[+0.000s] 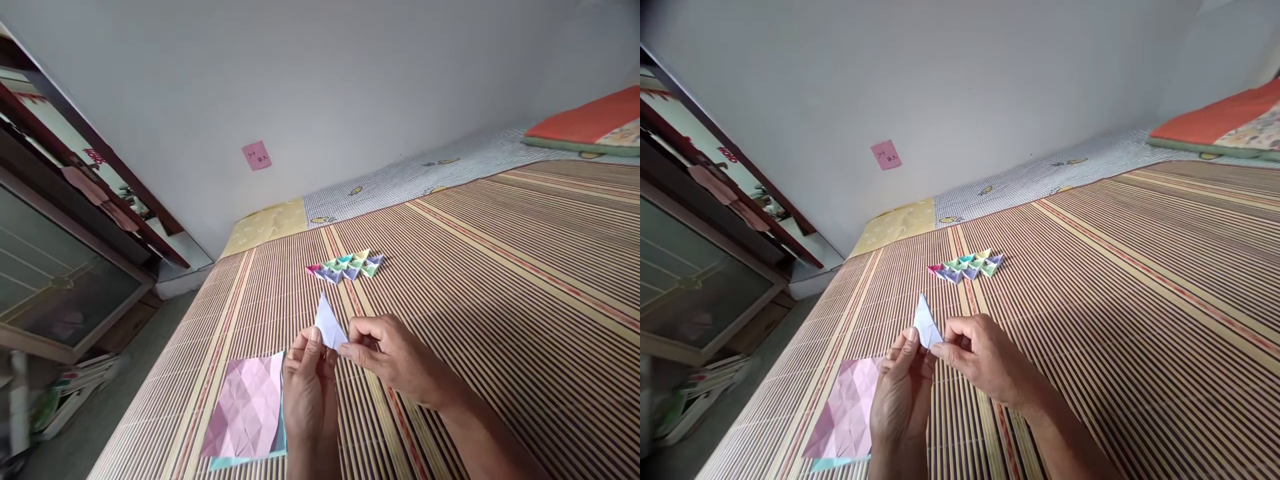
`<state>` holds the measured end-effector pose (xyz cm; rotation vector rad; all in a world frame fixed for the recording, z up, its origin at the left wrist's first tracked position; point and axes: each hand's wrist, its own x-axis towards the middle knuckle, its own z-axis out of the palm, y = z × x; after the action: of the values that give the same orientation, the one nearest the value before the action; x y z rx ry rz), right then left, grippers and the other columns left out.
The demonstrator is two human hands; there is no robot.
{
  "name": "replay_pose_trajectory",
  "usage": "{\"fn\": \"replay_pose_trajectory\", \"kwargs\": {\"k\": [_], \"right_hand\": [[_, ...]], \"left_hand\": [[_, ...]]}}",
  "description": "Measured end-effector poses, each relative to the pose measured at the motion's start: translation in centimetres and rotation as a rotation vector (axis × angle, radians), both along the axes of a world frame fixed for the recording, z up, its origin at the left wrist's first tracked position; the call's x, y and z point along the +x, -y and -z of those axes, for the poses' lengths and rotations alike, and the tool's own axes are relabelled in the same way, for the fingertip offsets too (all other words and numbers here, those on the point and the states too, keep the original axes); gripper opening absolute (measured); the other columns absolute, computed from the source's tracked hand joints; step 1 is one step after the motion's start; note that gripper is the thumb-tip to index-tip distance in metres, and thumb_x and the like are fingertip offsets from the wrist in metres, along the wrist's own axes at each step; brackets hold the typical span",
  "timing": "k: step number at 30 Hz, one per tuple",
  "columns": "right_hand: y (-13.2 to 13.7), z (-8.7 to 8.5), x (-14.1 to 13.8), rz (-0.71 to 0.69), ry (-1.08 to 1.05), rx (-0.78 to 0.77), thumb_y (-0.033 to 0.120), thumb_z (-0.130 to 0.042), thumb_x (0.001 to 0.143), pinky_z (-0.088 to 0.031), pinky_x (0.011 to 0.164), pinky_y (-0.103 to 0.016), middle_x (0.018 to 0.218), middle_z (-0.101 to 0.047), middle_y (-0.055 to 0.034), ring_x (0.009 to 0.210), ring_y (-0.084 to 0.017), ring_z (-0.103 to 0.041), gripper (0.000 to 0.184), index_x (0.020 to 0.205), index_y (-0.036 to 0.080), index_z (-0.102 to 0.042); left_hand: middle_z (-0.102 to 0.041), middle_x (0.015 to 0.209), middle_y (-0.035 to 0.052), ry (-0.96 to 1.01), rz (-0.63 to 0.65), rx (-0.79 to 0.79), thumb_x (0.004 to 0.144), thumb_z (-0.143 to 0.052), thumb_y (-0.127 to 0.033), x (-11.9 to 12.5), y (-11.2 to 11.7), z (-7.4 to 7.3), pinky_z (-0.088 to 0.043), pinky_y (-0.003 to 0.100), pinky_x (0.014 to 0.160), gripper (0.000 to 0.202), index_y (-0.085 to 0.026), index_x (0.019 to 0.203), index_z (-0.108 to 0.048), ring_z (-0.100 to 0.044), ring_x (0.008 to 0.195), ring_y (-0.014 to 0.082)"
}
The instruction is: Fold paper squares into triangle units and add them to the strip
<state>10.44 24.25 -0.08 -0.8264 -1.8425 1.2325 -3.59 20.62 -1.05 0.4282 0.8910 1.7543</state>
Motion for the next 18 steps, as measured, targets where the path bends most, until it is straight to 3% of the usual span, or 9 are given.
{"fn": "replay_pose_trajectory", "kwargs": {"k": [4,6,11,18], "right_hand": [[0.3,-0.2,1.1,-0.093,0.121,-0.012,0.022,-0.065,0.091,-0.026,0.05,-0.025,0.061,-0.041,0.0071,0.055,-0.009,-0.036,0.034,0.064,0.02,-0.046],[0.2,-0.4,1.9,-0.121,0.095,-0.026,0.025,-0.066,0.093,-0.028,0.051,-0.025,0.063,-0.044,0.0063,0.057,-0.01,-0.039,0.028,0.068,0.02,-0.053],[-0.1,-1.3,2.6,0.023,-0.15,-0.029,0.032,-0.064,0.097,-0.039,0.058,-0.023,0.071,-0.054,0.004,0.065,-0.011,-0.049,0.02,0.082,0.019,-0.064],[0.4,-2.0,2.1,-0.005,-0.227,-0.144,0.03,-0.069,0.093,-0.049,0.068,-0.024,0.08,-0.063,0.0012,0.075,-0.013,-0.058,0.013,0.088,0.019,-0.066]], "left_hand": [[-0.058,0.06,-0.0029,0.069,0.063,0.034,0.061,-0.097,-0.019,-0.2,0.0,-0.2,-0.049,0.013,0.053,0.028,-0.013,0.065,-0.07,-0.051,0.051,0.0055],[-0.059,0.06,-0.0023,0.071,0.111,0.04,0.064,-0.095,-0.019,-0.3,0.0,-0.3,-0.051,0.013,0.056,0.026,-0.012,0.065,-0.07,-0.052,0.051,0.0055],[-0.059,0.058,-0.003,0.092,0.215,0.039,0.069,-0.093,-0.02,0.5,0.1,-0.4,-0.057,0.015,0.074,0.023,-0.013,0.065,-0.072,-0.051,0.05,0.0039],[-0.059,0.058,-0.0023,0.096,0.258,0.03,0.069,-0.094,-0.022,1.5,0.2,-0.1,-0.051,0.012,0.058,0.021,-0.014,0.068,-0.075,-0.05,0.049,0.0044]]}}
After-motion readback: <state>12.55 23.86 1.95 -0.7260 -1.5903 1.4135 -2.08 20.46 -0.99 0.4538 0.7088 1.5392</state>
